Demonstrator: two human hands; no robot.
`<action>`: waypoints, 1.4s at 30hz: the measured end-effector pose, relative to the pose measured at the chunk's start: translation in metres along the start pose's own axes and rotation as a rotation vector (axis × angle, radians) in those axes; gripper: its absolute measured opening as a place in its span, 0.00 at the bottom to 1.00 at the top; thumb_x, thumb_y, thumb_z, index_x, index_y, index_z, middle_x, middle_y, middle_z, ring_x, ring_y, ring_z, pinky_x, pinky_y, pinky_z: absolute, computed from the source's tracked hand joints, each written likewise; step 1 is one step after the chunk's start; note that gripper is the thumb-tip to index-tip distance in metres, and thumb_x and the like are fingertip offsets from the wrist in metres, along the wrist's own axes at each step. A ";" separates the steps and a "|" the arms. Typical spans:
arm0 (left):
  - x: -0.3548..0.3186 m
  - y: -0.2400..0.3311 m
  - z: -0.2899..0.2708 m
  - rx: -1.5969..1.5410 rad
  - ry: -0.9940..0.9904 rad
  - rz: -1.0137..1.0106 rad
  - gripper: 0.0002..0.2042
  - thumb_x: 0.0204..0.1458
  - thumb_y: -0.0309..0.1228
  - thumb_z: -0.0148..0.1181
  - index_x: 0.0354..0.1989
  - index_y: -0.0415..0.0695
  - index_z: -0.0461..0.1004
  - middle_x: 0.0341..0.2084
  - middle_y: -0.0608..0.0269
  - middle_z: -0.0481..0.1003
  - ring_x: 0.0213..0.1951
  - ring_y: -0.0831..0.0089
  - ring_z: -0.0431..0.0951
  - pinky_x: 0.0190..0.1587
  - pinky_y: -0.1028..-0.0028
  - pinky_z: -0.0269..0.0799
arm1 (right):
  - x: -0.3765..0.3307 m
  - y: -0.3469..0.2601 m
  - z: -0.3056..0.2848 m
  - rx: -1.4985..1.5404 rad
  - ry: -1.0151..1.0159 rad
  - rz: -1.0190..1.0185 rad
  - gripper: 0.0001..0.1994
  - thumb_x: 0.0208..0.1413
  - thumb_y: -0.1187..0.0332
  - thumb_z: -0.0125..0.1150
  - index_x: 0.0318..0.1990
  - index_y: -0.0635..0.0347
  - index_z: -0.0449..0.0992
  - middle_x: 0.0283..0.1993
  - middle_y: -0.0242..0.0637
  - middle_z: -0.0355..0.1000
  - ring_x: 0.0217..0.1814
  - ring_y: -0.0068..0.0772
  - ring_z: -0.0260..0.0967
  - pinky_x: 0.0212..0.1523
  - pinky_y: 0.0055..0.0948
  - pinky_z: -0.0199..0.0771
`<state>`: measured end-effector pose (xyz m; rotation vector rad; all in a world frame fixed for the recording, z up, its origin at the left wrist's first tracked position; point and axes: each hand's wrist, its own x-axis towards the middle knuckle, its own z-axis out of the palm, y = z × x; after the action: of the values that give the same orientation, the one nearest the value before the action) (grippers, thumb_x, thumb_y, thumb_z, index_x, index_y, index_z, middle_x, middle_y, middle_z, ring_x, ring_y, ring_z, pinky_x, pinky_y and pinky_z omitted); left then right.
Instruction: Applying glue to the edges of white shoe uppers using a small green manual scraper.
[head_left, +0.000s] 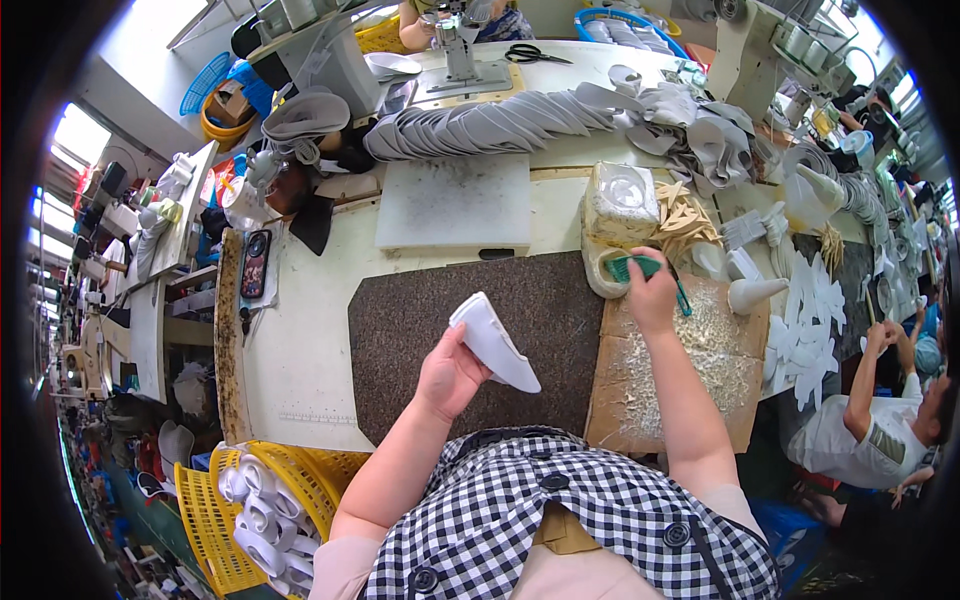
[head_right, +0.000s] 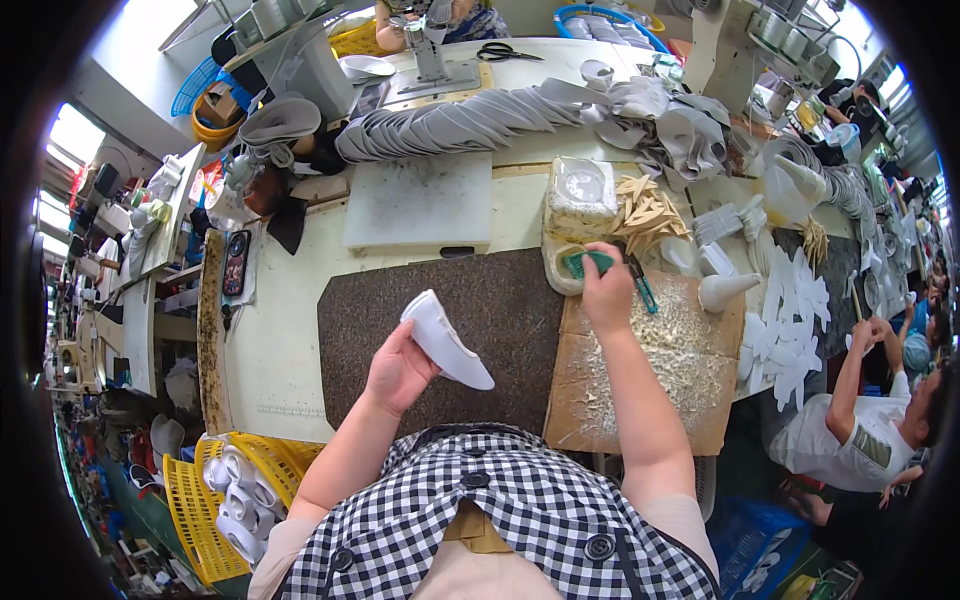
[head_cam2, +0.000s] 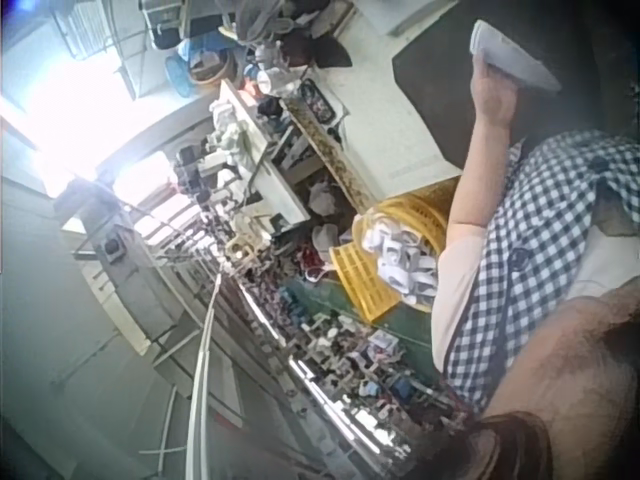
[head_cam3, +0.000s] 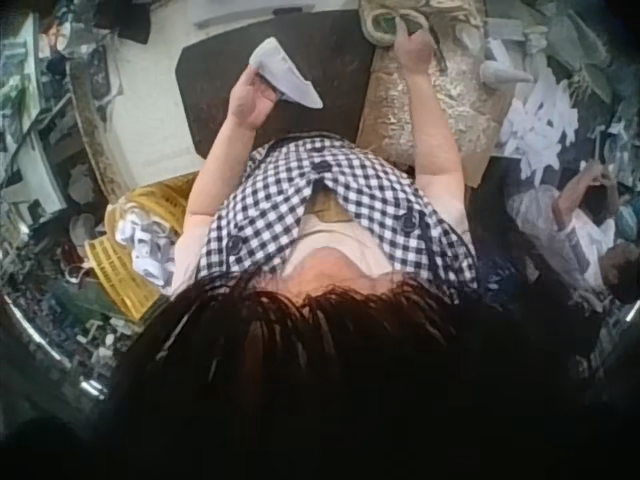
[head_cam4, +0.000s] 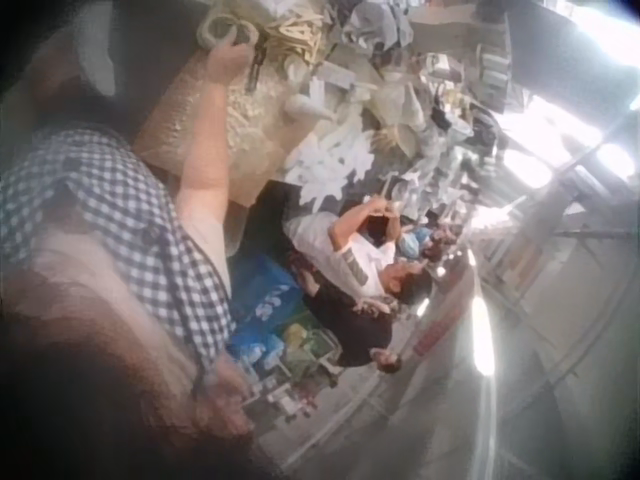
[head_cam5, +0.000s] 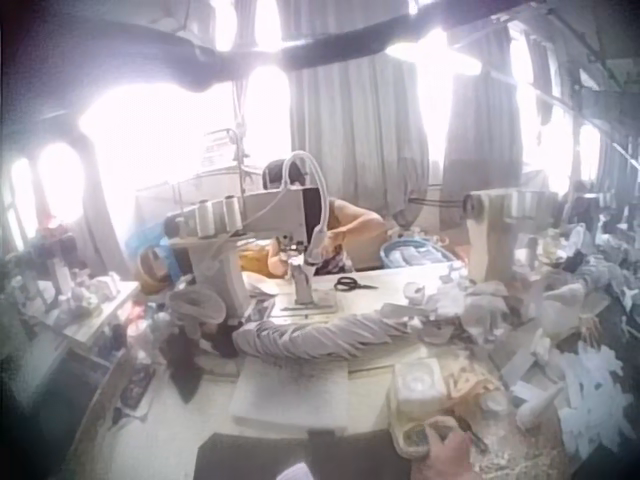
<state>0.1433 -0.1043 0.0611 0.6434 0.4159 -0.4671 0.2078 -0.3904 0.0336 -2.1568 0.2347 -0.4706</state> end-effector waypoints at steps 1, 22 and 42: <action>-0.002 -0.002 0.003 0.015 -0.011 -0.018 0.19 0.58 0.39 0.36 0.55 0.43 0.57 0.48 0.56 0.66 0.50 0.62 0.67 0.52 0.58 0.63 | 0.001 -0.001 -0.002 0.006 -0.007 -0.001 0.08 0.52 0.69 0.54 0.39 0.58 0.69 0.32 0.42 0.71 0.31 0.38 0.69 0.33 0.31 0.67; -0.008 0.004 -0.003 -0.056 -0.071 -0.053 0.36 0.51 0.63 0.28 0.61 0.48 0.47 0.55 0.52 0.56 0.56 0.54 0.59 0.55 0.43 0.53 | -0.054 -0.069 0.024 0.448 -0.869 -0.216 0.10 0.46 0.83 0.55 0.36 0.60 0.72 0.35 0.38 0.73 0.39 0.31 0.72 0.39 0.25 0.70; -0.014 -0.028 -0.043 -0.435 0.185 0.204 0.28 0.52 0.55 0.40 0.55 0.50 0.59 0.49 0.54 0.65 0.55 0.55 0.62 0.57 0.45 0.50 | -0.104 -0.038 0.083 0.735 -0.327 0.222 0.10 0.53 0.72 0.55 0.42 0.60 0.65 0.35 0.31 0.67 0.33 0.19 0.66 0.33 0.19 0.70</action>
<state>0.1071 -0.0918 0.0240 0.3016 0.5995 -0.1139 0.1474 -0.2724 -0.0052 -1.4337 0.0919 -0.0458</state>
